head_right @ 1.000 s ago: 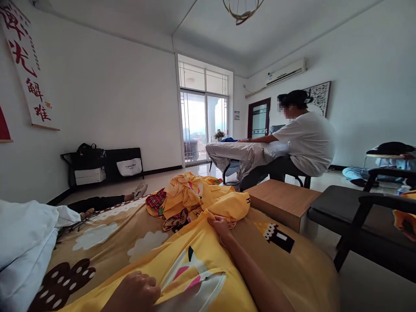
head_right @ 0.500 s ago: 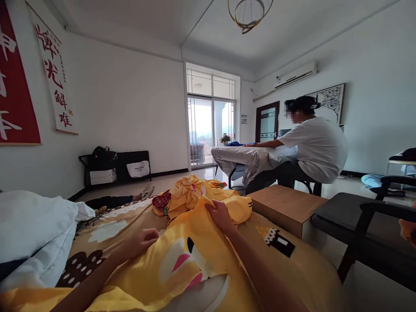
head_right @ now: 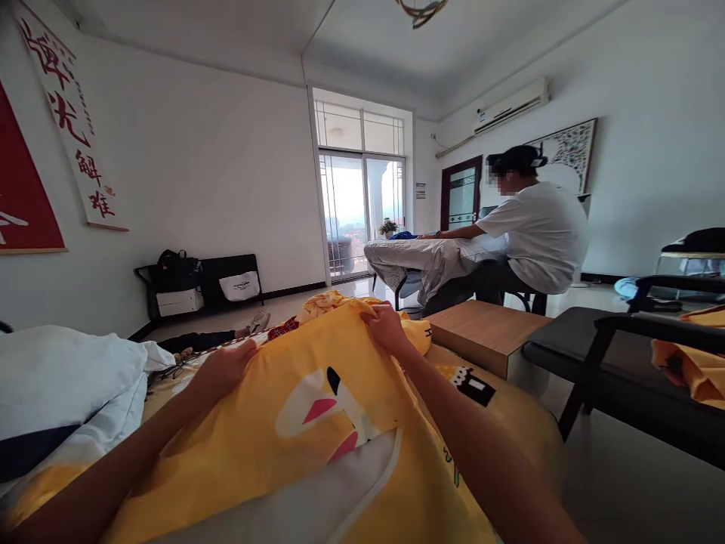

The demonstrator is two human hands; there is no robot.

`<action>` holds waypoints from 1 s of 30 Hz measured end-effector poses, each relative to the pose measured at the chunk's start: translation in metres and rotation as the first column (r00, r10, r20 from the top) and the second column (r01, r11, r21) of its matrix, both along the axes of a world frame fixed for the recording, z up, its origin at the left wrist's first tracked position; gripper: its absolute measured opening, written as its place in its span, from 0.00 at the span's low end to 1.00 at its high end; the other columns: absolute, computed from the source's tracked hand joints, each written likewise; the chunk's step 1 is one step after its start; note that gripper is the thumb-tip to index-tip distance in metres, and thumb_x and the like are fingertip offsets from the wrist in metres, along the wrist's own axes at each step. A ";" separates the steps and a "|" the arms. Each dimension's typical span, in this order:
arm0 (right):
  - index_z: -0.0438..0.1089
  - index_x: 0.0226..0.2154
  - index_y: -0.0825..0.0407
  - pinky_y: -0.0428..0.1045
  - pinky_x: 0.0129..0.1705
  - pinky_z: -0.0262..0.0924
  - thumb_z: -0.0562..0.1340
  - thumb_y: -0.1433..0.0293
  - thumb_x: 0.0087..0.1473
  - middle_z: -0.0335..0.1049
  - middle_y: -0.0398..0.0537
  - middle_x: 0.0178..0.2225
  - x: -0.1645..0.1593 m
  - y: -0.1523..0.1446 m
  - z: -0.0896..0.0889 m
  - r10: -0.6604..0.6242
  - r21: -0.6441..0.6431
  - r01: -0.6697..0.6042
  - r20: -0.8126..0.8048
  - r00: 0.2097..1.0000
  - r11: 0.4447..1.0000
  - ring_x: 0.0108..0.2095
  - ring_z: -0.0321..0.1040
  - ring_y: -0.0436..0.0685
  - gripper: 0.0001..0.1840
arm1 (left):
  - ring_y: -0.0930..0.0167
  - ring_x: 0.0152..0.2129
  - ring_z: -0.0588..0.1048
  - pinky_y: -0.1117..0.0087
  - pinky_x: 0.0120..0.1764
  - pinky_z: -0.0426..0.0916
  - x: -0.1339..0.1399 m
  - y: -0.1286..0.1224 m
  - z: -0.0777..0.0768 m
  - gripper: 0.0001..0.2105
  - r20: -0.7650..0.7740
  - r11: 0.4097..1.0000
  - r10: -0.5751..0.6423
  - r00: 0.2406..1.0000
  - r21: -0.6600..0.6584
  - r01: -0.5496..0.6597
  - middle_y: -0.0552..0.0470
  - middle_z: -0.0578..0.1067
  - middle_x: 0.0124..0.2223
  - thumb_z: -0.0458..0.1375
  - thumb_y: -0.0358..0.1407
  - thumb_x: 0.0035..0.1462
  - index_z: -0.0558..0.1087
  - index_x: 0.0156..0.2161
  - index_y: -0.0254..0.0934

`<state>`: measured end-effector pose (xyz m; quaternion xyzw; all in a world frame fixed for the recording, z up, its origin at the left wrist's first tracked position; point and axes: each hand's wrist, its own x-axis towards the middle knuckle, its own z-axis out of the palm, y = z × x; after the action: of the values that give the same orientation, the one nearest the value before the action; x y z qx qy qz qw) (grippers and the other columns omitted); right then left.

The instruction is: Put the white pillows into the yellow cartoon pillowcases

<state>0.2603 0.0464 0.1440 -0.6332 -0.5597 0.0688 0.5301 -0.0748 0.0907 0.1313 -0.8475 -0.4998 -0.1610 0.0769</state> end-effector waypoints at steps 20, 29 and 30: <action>0.48 0.24 0.47 0.52 0.38 0.56 0.49 0.70 0.63 0.59 0.46 0.29 -0.066 -0.043 0.159 -0.234 0.548 0.148 0.091 0.968 0.823 0.33 0.60 0.55 0.15 | 0.71 0.28 0.69 0.71 0.32 0.59 -0.011 -0.081 0.149 0.24 0.268 0.927 0.014 0.963 0.356 -0.113 0.53 0.70 0.29 0.41 0.52 0.63 0.70 0.33 0.37; 0.50 0.20 0.48 0.48 0.38 0.60 0.52 0.69 0.63 0.59 0.40 0.26 -0.099 -0.086 0.199 0.098 0.624 -0.243 0.257 0.961 0.743 0.33 0.64 0.50 0.20 | 0.64 0.43 0.74 0.66 0.39 0.63 0.071 -0.125 0.189 0.18 0.370 0.870 -0.195 0.908 0.493 -0.014 0.50 0.73 0.38 0.45 0.41 0.63 0.72 0.37 0.30; 0.56 0.22 0.50 0.47 0.39 0.59 0.51 0.67 0.63 0.61 0.39 0.28 -0.084 -0.093 0.190 0.176 0.539 -0.319 0.300 0.937 0.779 0.36 0.66 0.49 0.18 | 0.63 0.44 0.73 0.65 0.41 0.62 0.070 -0.123 0.184 0.19 0.352 0.849 -0.190 0.916 0.528 -0.027 0.50 0.72 0.37 0.44 0.41 0.64 0.72 0.36 0.29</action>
<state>0.1759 -0.0463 0.3345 -0.3652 -0.6908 -0.1103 0.6142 -0.0051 -0.0327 0.3155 -0.7659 -0.4050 -0.4596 0.1955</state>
